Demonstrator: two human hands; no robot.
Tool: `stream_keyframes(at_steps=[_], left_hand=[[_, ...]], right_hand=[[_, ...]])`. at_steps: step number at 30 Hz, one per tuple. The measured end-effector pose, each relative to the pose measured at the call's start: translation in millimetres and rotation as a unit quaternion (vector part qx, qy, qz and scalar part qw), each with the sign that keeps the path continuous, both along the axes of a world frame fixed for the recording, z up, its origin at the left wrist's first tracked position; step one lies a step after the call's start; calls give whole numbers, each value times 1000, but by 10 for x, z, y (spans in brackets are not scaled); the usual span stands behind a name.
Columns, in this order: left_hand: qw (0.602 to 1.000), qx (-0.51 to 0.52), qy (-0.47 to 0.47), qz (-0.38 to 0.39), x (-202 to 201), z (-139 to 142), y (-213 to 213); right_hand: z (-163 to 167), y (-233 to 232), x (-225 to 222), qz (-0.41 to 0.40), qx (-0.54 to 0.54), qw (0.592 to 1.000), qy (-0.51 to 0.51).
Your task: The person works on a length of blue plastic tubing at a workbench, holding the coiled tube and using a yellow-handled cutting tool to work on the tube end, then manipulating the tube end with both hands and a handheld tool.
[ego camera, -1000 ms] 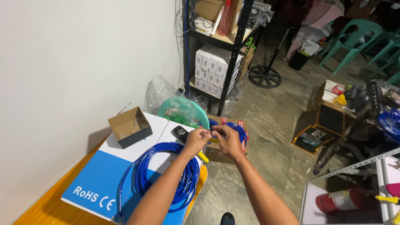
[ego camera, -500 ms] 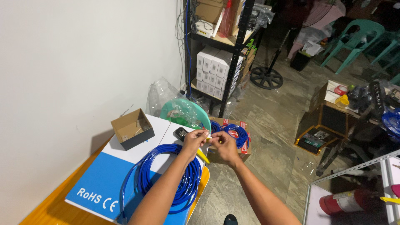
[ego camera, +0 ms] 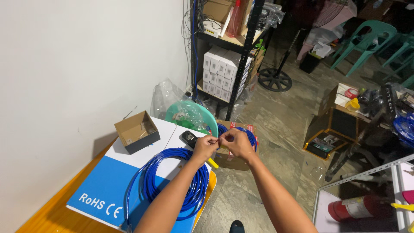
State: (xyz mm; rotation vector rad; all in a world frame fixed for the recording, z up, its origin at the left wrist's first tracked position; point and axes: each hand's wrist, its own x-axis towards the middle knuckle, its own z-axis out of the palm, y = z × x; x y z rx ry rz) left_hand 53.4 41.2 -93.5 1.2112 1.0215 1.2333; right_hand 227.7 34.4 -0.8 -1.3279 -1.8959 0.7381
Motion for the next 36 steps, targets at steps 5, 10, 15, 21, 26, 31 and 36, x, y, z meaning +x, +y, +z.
stream_keyframes(at_steps=[5, 10, 15, 21, 26, 31, 36], left_hand=[[1000, 15, 7, -3, 15, -2, -3], [1000, -8, -5, -24, -46, 115, -80], [998, -2, -26, -48, -92, 237, -133], [999, -32, -11, -34, -71, 219, -112], [999, -9, -6, -34, -65, 165, -107], [999, -2, -8, -38, -77, 180, -134], [999, 5, 18, -37, -96, 259, -159]], right_hand=[[-30, 30, -16, -9, -65, 998, 3], [-142, 42, 77, 42, -244, 945, 215], [-235, 41, 135, 5, -337, 887, 314], [-406, 152, 229, 34, -279, 911, 303], [-468, 188, 217, 6, -270, 927, 260], [-412, 150, 182, 34, -276, 923, 267], [-310, 81, 106, 36, -304, 910, 279]])
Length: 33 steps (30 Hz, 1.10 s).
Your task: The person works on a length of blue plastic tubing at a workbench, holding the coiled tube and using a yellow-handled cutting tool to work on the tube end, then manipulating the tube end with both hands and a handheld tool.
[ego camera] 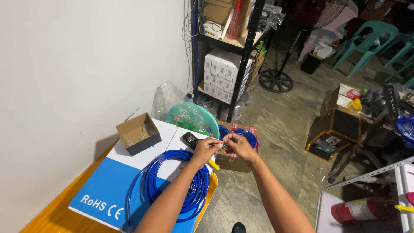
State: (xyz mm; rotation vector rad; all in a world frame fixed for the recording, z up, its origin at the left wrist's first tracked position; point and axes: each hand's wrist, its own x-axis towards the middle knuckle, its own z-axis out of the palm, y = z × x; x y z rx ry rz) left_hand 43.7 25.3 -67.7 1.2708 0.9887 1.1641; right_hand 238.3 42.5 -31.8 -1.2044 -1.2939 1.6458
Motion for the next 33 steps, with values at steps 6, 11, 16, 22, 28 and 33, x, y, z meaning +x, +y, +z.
stream_keyframes(at_steps=[6, 11, 16, 22, 28, 33], left_hand=[[998, 20, 49, -19, 1, 62, -31], [991, 76, 114, -13, 15, 14, -18], [991, 78, 112, -2, 28, -95, 40], [989, 111, 100, 11, 12, -146, 77], [997, 57, 48, -5, 13, -132, 44], [996, 63, 56, -5, 12, -134, 44]], right_hand=[[0, 77, 109, 14, 19, 999, -38], [89, 196, 181, 64, 64, 991, -102], [334, 96, 153, 103, 173, 962, -182], [369, 5, 110, 77, 211, 951, -210], [296, -12, 133, 25, 215, 957, -193], [344, -53, 67, 40, 69, 976, -201]])
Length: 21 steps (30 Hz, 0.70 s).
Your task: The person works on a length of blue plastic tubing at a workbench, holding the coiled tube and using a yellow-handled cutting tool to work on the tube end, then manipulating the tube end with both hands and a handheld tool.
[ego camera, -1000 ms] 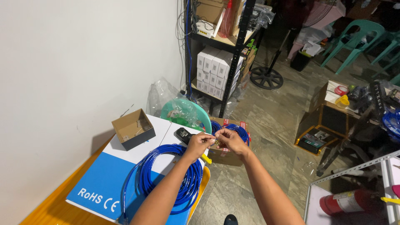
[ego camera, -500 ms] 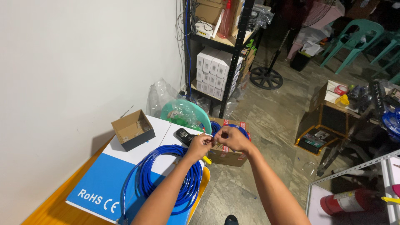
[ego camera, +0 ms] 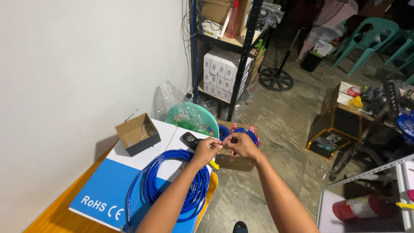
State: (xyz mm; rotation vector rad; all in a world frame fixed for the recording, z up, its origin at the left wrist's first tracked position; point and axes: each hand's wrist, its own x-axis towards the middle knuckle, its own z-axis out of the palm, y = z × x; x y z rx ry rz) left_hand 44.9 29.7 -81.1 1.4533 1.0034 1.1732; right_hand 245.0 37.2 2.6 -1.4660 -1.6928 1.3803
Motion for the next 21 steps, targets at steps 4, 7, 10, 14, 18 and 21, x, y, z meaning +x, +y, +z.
stream_keyframes(at_steps=[4, 7, 10, 14, 18, 21], left_hand=[[999, 17, 28, 31, 50, -50, 3], [995, 47, 54, 68, 101, -106, 33], [989, 64, 73, 109, 114, -147, 64], [990, 29, 58, 123, 134, -130, 93], [989, 23, 65, 128, 138, -76, 27], [992, 44, 33, 116, 104, -35, -38]], right_hand=[[63, -9, -68, 32, 163, 982, -92], [83, -66, -157, 23, 248, 955, -158], [59, -151, -260, -13, 311, 935, -171], [-78, -113, -295, -49, 299, 940, -156], [-333, 72, -211, -148, 431, 877, -151], [-361, 286, 64, -149, 251, 948, -128]])
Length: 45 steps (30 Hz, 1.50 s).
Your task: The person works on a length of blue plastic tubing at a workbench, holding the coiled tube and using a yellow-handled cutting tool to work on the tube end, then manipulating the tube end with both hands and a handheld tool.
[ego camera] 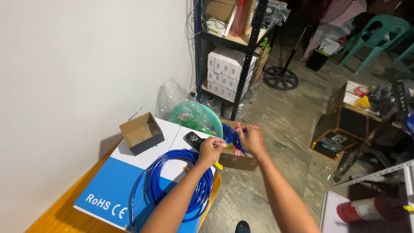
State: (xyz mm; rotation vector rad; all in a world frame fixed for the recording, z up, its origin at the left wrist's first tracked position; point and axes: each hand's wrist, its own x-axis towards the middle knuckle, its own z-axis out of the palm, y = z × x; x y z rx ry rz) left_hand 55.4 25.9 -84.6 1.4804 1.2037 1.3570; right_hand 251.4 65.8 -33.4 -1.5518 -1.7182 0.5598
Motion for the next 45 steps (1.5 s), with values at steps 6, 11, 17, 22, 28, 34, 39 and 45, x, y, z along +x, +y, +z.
stream_keyframes(at_steps=[6, 11, 17, 22, 28, 34, 39, 45], left_hand=[[1000, -20, -19, 3, 22, 80, -11], [999, -30, -15, -1, 6, 121, -38], [994, -42, -86, -43, -33, 159, -44], [994, -43, -73, -64, -88, 180, -41], [998, 6, -41, -47, -26, 149, -41], [998, 52, -2, -21, -19, 121, -27], [999, 39, -7, -15, -28, 208, -59], [997, 73, 19, 18, -29, 312, -79]], right_hand=[[87, -118, 34, 177, -103, 973, 109], [150, -179, -161, 164, -114, 974, 103], [93, -203, -168, 139, -260, 923, 247], [32, -184, -157, 166, -277, 896, 304], [118, -237, -159, 162, -271, 908, 275], [330, -323, -244, 168, -192, 954, 155], [190, -263, -284, 93, -290, 924, 230], [-330, -146, -395, 95, -323, 759, 558]])
